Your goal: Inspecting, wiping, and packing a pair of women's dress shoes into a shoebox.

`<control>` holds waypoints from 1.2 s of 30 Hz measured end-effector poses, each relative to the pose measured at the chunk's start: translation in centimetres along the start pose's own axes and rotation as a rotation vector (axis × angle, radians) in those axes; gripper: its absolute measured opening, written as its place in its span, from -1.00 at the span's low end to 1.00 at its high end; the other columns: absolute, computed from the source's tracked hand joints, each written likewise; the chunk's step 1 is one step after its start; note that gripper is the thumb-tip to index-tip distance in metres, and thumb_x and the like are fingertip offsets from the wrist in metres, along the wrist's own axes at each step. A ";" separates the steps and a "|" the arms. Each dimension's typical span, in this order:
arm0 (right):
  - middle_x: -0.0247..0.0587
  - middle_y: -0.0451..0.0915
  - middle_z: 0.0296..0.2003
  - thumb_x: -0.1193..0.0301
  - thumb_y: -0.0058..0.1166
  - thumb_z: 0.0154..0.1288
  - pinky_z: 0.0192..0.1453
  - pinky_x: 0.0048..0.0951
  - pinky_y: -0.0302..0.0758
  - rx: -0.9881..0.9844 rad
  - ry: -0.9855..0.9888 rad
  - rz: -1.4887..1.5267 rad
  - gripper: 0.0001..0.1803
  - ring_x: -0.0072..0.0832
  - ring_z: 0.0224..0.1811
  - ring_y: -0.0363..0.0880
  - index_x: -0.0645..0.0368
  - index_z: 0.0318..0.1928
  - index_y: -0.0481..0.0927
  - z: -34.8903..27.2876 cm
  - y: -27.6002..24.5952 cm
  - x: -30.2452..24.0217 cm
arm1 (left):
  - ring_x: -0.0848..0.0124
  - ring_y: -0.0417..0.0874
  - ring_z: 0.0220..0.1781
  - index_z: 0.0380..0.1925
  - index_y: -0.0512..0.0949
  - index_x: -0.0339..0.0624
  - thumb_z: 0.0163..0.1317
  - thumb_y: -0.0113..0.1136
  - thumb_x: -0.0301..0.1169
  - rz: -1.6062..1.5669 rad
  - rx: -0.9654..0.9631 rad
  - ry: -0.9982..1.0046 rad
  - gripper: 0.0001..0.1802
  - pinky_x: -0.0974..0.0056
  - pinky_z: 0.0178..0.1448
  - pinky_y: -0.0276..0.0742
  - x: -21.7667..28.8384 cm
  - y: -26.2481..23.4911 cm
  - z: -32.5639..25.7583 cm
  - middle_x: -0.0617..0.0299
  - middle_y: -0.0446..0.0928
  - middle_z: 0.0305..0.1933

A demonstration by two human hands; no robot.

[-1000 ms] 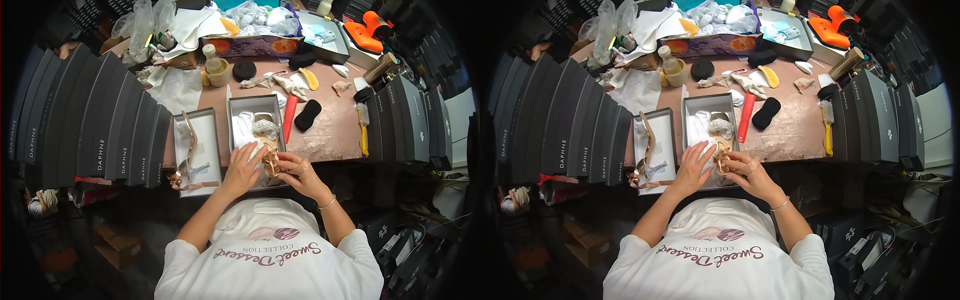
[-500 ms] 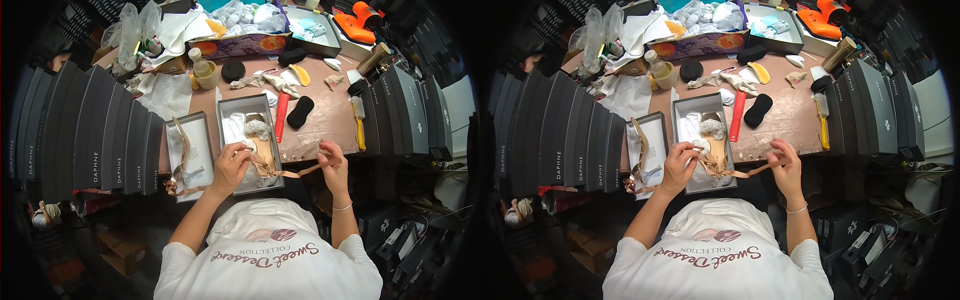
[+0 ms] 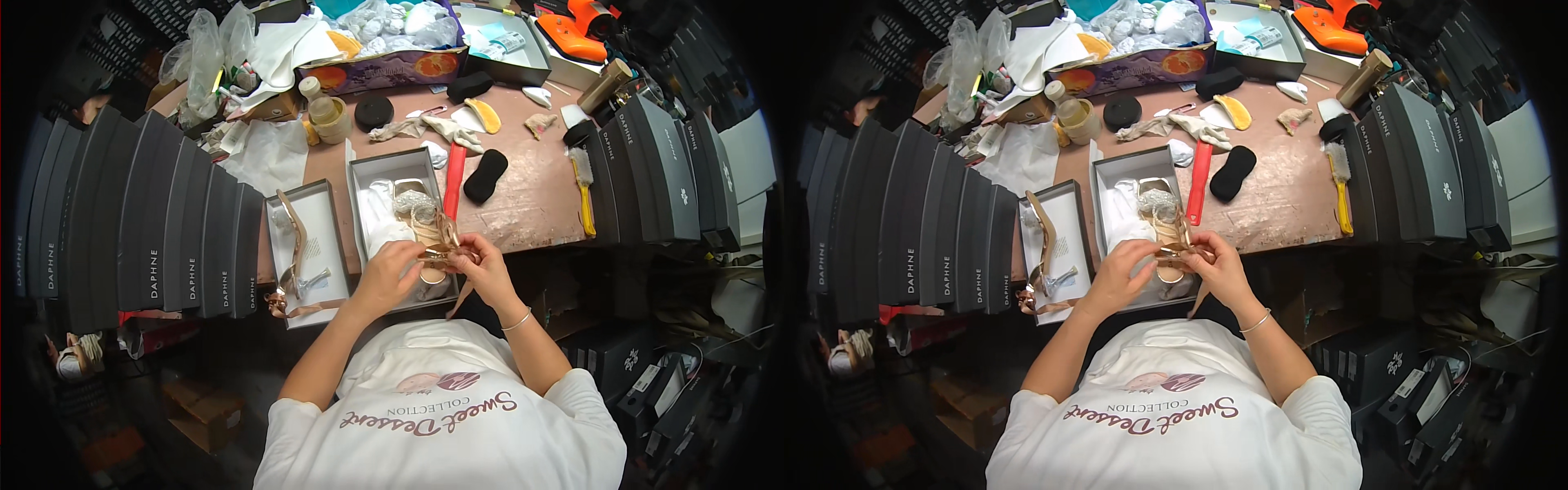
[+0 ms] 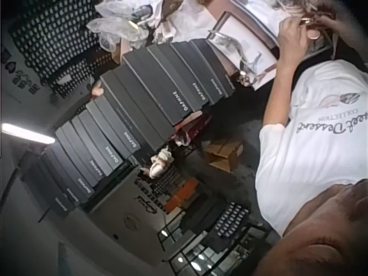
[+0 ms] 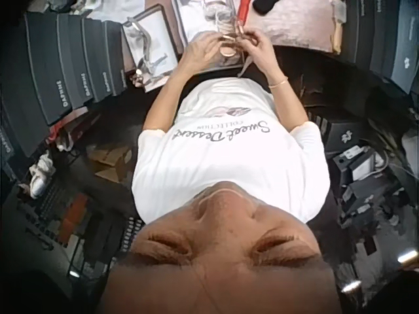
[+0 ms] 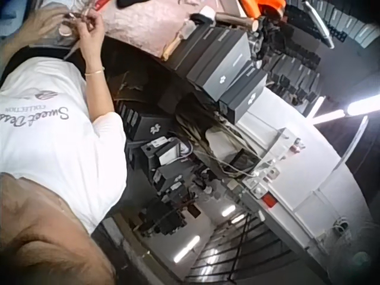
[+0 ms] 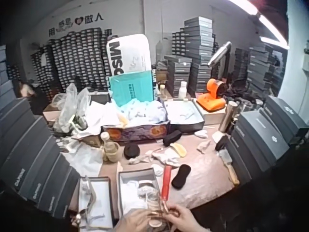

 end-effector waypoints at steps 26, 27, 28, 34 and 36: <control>-0.25 0.61 -0.19 0.50 0.06 0.38 -0.19 -0.60 0.50 -0.085 -0.069 -0.259 -0.58 -0.67 -0.28 0.53 0.27 0.21 0.37 -0.1 2.0 -0.3 | 0.48 0.59 -0.04 -0.14 0.42 -0.25 0.30 0.01 -0.61 -0.953 0.140 -0.340 -0.85 0.36 0.10 0.51 -1.5 2.3 0.6 0.17 0.60 -0.13; -0.26 0.61 -0.20 0.49 0.07 0.37 -0.20 -0.60 0.50 -0.126 -0.046 -0.298 -0.57 -0.68 -0.28 0.53 0.26 0.22 0.37 0.2 2.2 -0.8 | 0.47 0.58 -0.03 -0.13 0.41 -0.23 0.30 0.00 -0.62 -0.944 0.151 -0.297 -0.84 0.36 0.11 0.51 -1.4 1.9 1.1 0.17 0.59 -0.11; -0.26 0.61 -0.22 0.48 0.09 0.37 -0.21 -0.60 0.50 -0.167 -0.023 -0.337 -0.55 -0.68 -0.29 0.52 0.26 0.23 0.37 0.5 2.4 -1.1 | 0.47 0.58 -0.02 -0.13 0.41 -0.23 0.31 0.00 -0.63 -0.945 0.137 -0.255 -0.83 0.35 0.13 0.50 -1.2 1.6 1.5 0.17 0.59 -0.09; -0.27 0.58 -0.17 0.53 0.09 0.36 -0.13 -0.62 0.54 0.038 0.075 0.396 -0.67 -0.64 -0.18 0.57 0.24 0.10 0.43 1.4 1.2 0.1 | 0.44 0.56 0.07 -0.16 0.45 -0.21 0.30 0.02 -0.67 -0.912 0.181 -0.104 -0.83 0.27 0.26 0.44 -0.2 -0.1 4.0 0.16 0.58 -0.03; -0.26 0.59 -0.16 0.54 0.09 0.36 -0.10 -0.61 0.57 0.085 0.044 0.502 -0.69 -0.62 -0.18 0.59 0.24 0.08 0.44 1.0 1.2 0.7 | 0.44 0.55 0.10 -0.17 0.47 -0.21 0.29 0.01 -0.68 -0.973 0.176 -0.118 -0.82 0.25 0.28 0.42 -0.3 -0.2 3.9 0.15 0.58 -0.01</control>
Point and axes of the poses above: each hand's wrist, its own z-axis towards the middle knuckle, its own y-axis out of the palm, x = y × z, the point moved 3 cm from there along z, towards the middle knuckle
